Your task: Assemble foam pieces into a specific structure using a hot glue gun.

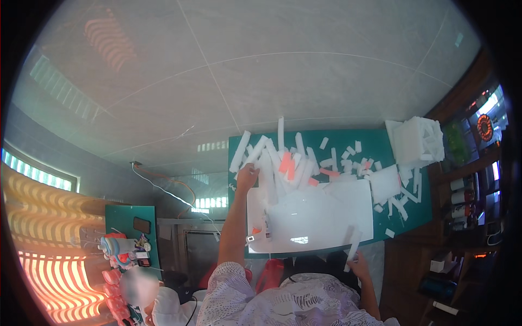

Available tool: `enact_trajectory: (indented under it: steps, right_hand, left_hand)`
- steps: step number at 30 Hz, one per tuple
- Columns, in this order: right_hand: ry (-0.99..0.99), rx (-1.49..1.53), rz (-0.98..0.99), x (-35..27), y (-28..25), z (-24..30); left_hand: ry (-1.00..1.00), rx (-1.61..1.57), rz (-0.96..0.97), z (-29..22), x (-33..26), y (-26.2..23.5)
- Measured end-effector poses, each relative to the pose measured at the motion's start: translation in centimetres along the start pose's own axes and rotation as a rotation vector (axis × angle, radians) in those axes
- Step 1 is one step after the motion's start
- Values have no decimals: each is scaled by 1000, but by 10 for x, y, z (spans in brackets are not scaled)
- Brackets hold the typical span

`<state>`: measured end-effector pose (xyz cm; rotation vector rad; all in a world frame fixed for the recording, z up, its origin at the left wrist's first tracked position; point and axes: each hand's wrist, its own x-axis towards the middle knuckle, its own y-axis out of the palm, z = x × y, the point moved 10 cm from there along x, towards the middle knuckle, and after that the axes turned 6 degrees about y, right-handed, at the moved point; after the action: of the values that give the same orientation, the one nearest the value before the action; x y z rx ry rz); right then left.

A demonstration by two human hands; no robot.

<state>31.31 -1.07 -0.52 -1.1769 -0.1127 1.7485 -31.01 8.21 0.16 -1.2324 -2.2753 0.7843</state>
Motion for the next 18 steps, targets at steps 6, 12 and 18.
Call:
enact_trajectory:
  steps: [6,12,18]
  right_hand:
    - [-18,-60,-22,1,1,1]
    - [2,41,17,-2,-1,19]
    - [-93,225,156,13,13,44]
  left_hand:
    - [-26,76,-139,2,0,-16]
    - [-41,57,-239,-8,-25,-49]
    - [-211,-136,-358,15,-106,-87]
